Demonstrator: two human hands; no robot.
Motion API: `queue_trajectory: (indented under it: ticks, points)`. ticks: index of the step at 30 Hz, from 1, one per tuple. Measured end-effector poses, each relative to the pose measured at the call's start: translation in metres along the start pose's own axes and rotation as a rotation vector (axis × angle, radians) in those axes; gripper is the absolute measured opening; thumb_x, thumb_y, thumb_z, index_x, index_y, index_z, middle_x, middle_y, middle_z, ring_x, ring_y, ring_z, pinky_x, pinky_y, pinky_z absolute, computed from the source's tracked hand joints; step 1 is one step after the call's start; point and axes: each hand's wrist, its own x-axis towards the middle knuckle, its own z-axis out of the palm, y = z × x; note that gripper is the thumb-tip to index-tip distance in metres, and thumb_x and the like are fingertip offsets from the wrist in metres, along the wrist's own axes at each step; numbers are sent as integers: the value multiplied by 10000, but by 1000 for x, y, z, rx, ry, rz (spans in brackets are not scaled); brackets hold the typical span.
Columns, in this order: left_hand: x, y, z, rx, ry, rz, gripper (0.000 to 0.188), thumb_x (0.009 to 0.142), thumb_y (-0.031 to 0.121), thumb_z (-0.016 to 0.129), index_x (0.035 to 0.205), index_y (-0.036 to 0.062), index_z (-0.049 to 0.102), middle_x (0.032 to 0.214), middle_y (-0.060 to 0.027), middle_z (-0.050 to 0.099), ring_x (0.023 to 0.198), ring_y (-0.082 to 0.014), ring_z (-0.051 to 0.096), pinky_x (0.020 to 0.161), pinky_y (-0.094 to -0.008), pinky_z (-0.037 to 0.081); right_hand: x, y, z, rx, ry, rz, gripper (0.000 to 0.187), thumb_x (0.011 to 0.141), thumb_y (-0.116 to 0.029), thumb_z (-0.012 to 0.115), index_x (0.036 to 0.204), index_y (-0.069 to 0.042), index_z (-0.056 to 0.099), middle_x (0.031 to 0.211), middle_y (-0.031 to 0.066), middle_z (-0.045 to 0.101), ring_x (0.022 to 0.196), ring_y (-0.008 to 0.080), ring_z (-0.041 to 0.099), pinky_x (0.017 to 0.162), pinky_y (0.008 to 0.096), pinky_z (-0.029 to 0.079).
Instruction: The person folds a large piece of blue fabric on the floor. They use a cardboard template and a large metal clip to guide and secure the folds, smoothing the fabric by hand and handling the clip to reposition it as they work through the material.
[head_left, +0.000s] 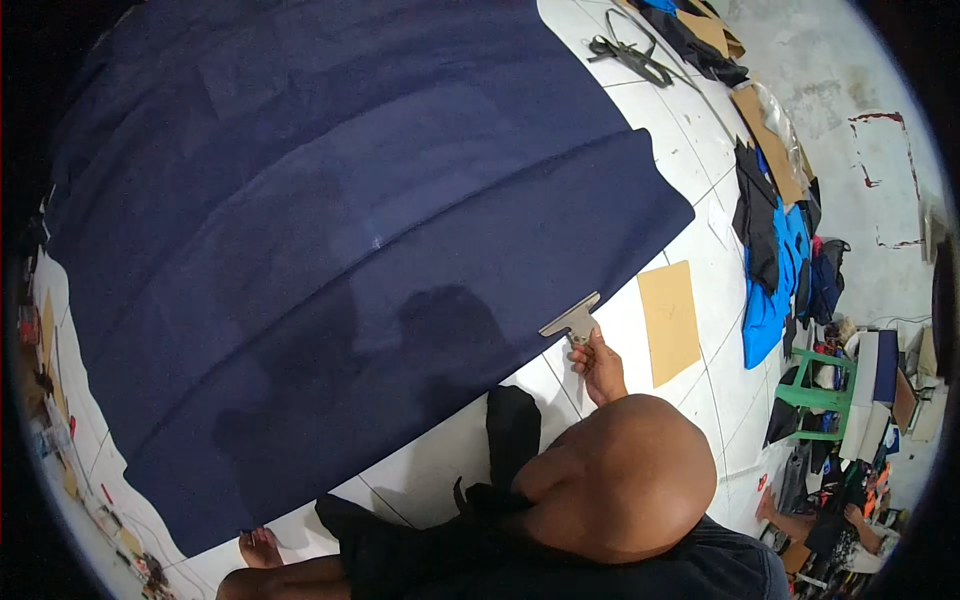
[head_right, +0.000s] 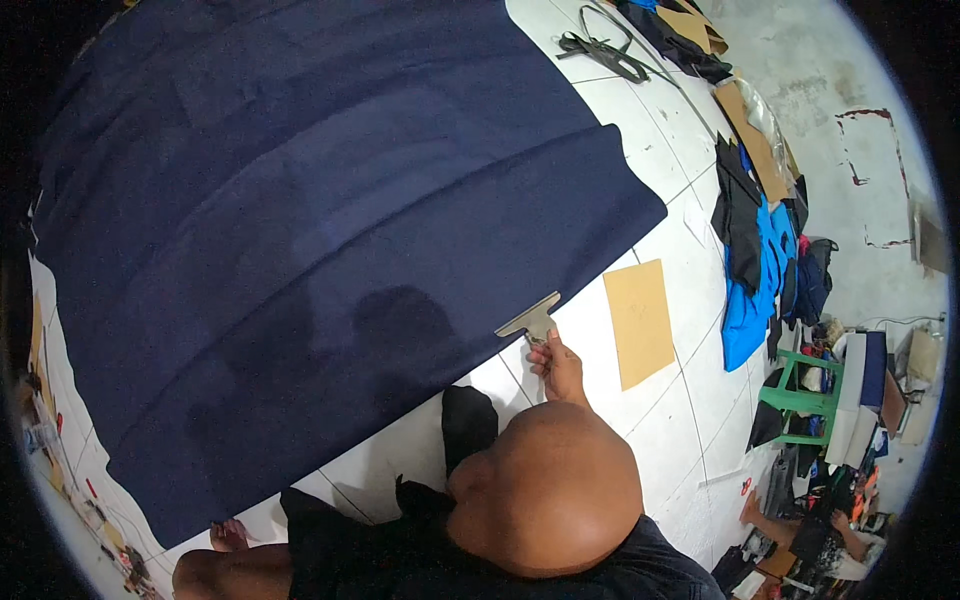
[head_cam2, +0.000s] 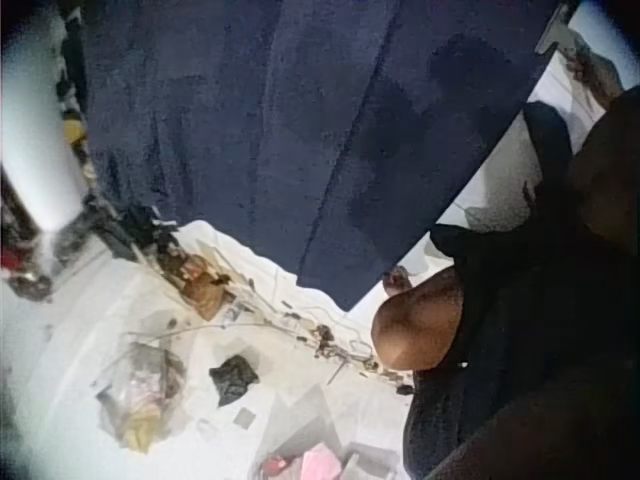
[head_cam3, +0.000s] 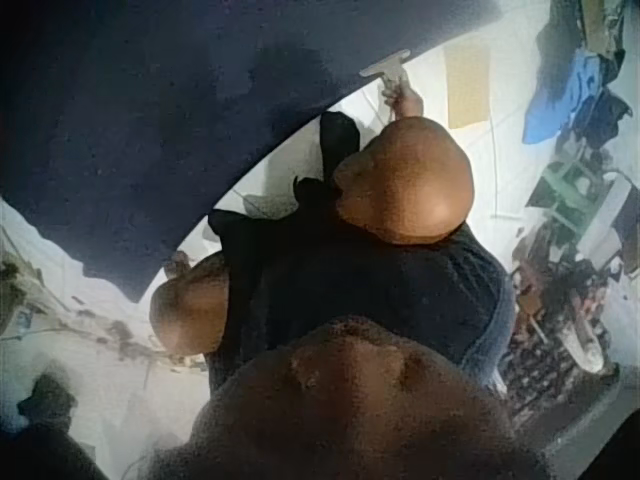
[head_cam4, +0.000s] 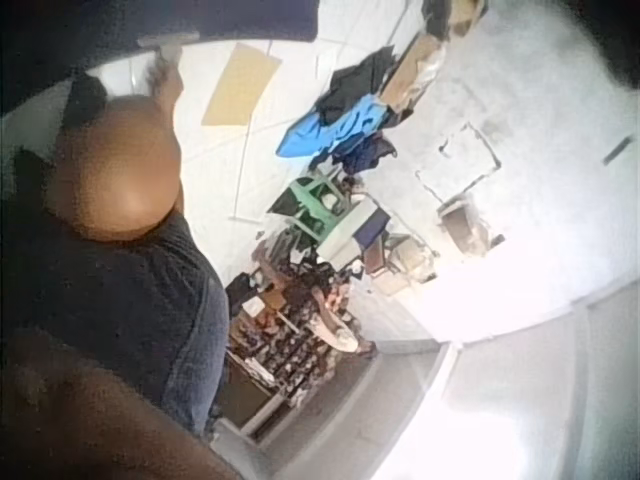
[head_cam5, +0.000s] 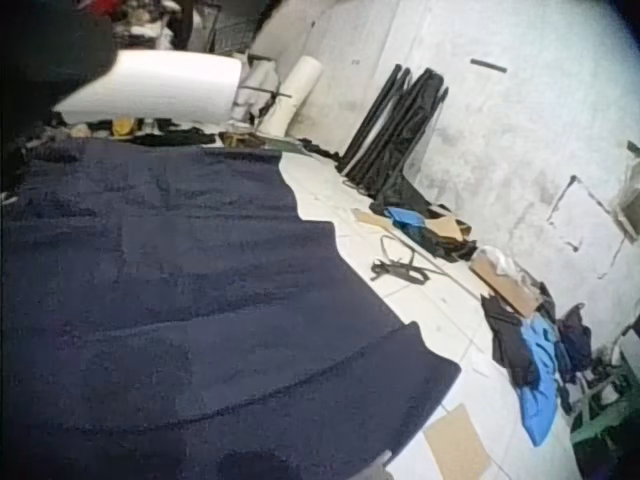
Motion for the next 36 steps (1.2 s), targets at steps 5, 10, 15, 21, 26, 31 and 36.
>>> queue_trajectory:
  ticks: [5,10,15,21,26,31,36]
  points:
    - [-45,-4,44,-101,-75,-35,333,873,387,624,1042,104,586,947,-35,605,809,-172,562,726,-295,518,15,-29,-18,-62,-108,126,626,897,-598,523,1096,-5,565,979,102,601,830,179,601,736,308,504]
    - [0,-21,26,-61,32,-50,220,887,305,654,978,115,589,864,-3,585,641,-131,481,653,-233,500,128,-56,-73,-246,-113,-152,401,888,-447,622,1016,-68,587,997,66,611,880,192,599,709,319,508]
    - [-16,-24,-4,-158,44,41,380,859,275,675,1109,5,578,1052,-101,636,865,-206,601,793,-320,507,75,-69,-39,-130,46,-239,213,877,-272,614,963,-79,591,856,20,582,706,121,531,565,242,430]
    - [-45,25,-12,-218,-45,282,240,826,196,662,1005,57,586,1047,-86,651,947,-214,613,843,-342,491,19,-148,-55,-111,-52,-405,362,889,-299,582,1142,-39,585,1082,78,634,931,205,619,797,324,500]
    - [-93,197,96,-20,-89,497,325,875,312,625,1092,73,585,993,-49,629,864,-128,575,753,-247,461,36,-235,73,-56,-90,-609,823,853,-276,684,1457,-7,193,912,92,601,728,179,612,567,288,497]
    - [-63,205,238,408,-54,807,336,944,341,552,1107,48,549,939,-103,615,847,-210,584,813,-313,471,60,-238,185,-566,-1,-838,787,888,-344,646,1451,4,220,889,119,624,755,222,598,695,345,500]
    - [-81,48,253,1409,-26,1295,531,885,410,585,1231,7,569,1330,-255,491,1289,-419,399,1069,-546,263,17,-92,198,-1293,-193,-1515,506,842,-362,650,1219,-35,567,1189,182,560,1155,351,490,990,515,326]
